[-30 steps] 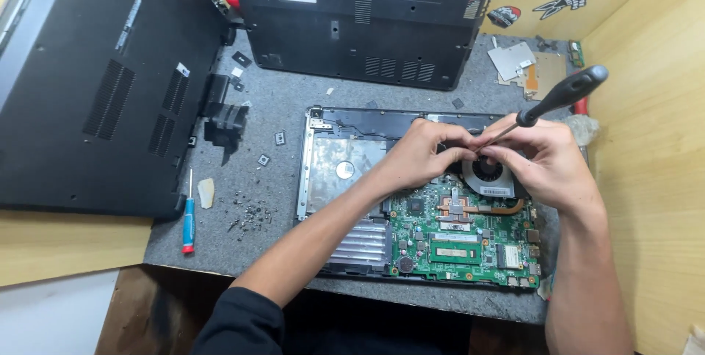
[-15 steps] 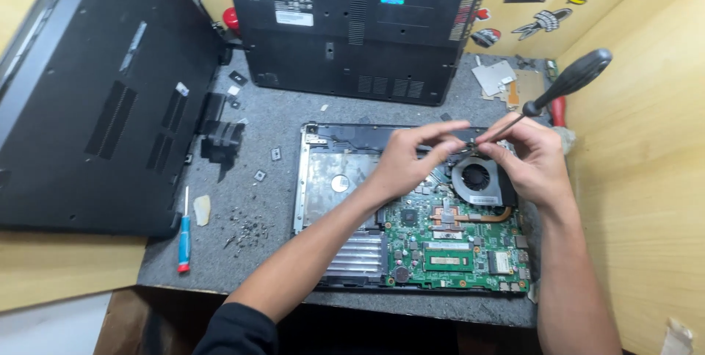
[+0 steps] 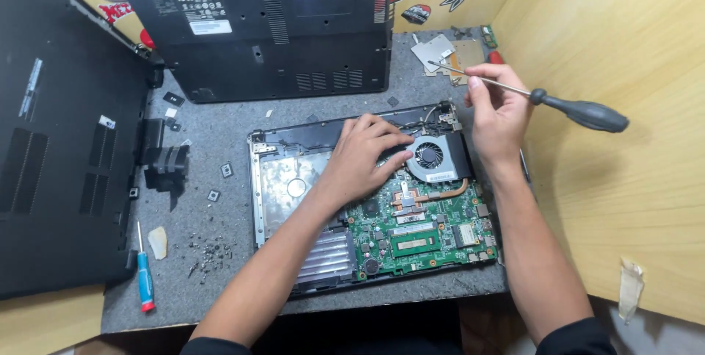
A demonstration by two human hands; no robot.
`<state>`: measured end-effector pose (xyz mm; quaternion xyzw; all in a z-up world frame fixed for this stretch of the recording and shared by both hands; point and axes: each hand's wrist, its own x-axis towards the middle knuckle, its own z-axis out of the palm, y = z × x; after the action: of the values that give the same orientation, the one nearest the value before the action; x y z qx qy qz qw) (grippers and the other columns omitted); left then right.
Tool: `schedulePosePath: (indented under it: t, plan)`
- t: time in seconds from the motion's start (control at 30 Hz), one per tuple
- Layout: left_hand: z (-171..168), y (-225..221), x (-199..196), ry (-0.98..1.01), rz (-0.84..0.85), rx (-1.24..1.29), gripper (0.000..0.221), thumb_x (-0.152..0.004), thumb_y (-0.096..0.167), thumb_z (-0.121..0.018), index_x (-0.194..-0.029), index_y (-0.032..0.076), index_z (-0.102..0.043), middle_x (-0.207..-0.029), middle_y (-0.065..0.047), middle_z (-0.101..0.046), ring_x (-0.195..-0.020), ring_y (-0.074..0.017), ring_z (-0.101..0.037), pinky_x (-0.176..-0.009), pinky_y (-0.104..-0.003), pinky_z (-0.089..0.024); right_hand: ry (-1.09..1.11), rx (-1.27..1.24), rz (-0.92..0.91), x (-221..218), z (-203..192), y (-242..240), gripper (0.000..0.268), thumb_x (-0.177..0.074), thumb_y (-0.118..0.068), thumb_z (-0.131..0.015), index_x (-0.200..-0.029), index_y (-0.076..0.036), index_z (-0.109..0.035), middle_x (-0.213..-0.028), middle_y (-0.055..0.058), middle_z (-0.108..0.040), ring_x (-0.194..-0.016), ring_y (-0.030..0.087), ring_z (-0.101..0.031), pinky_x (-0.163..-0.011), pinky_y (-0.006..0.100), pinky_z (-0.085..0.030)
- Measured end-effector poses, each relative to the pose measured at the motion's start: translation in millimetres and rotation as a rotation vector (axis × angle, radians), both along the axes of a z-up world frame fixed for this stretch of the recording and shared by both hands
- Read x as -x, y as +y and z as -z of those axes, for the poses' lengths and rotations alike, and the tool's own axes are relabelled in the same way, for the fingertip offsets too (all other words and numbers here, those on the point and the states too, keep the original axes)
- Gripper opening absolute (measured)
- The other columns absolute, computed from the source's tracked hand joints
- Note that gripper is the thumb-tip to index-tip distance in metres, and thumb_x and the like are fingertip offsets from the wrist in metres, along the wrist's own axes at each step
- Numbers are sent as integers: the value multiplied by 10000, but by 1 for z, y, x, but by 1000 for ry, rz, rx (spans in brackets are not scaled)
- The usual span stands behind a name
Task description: Repairing a laptop by connecting internal ribbon cables and wires to the motherboard and using a screwdriver.
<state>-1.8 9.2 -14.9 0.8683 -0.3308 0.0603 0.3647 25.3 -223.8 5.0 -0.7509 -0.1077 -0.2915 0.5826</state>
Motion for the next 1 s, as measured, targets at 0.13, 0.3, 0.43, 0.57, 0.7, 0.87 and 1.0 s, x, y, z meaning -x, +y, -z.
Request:
schedulePosePath:
  t: [0.13,0.3,0.43,0.57,0.7,0.87,1.0]
  plan:
    - [-12,-4,5,-27,51,-48,441,-960,413,-665,-1290,123,-702,-1113,-88,-709,-1166,-266,-574,-1028,-427,-373,32,64,90,3,-5,3,115,-1045,9,-635,-1071,-39,-736,-728,73,-636,-712,147,-638,-708,286,-518]
    - [-17,-10,5,-137,80,-258,866,-795,599,-774,-1448,72,-562,-1185,-91,-652,-1205,-247,-535,-1030,-439,-362,-71,174,118,-4,-5,1,113,-1024,2,-662,-1000,-51,-758,-656,93,-618,-612,198,-608,-630,324,-513]
    - [-6,-12,7,-189,58,-228,997,-787,570,-797,-1568,90,-404,-1145,-78,-678,-1191,-234,-574,-1026,-427,-390,-64,177,131,-8,4,-1,117,-999,-1,-693,-997,-80,-779,-658,79,-622,-624,206,-601,-644,331,-520]
    - [-10,-12,6,-143,71,-165,961,-782,457,-848,-1564,111,-410,-1072,-88,-716,-1133,-250,-615,-991,-422,-427,-14,67,92,-11,8,3,111,-1008,-11,-688,-1007,-73,-780,-657,64,-622,-631,161,-591,-650,296,-525]
    - [-21,-12,11,-39,109,-68,945,-750,420,-885,-1522,127,-426,-1061,-113,-739,-1112,-279,-641,-958,-424,-459,72,-198,-1,-4,-4,12,152,-1064,-92,-598,-1089,-45,-741,-701,29,-612,-680,87,-589,-694,250,-527]
    - [-18,-15,15,-76,85,-107,928,-759,421,-871,-1519,147,-416,-1091,-88,-734,-1126,-259,-636,-968,-430,-450,81,-193,3,-9,4,4,186,-1068,-54,-557,-1075,-12,-739,-686,72,-601,-645,140,-617,-666,267,-525]
    - [-23,-16,19,-118,110,-122,927,-773,393,-856,-1538,137,-398,-1129,-121,-727,-1181,-274,-617,-1024,-456,-421,121,-199,2,-8,4,2,194,-1068,-51,-553,-1060,-14,-743,-684,73,-598,-634,147,-624,-671,261,-516]
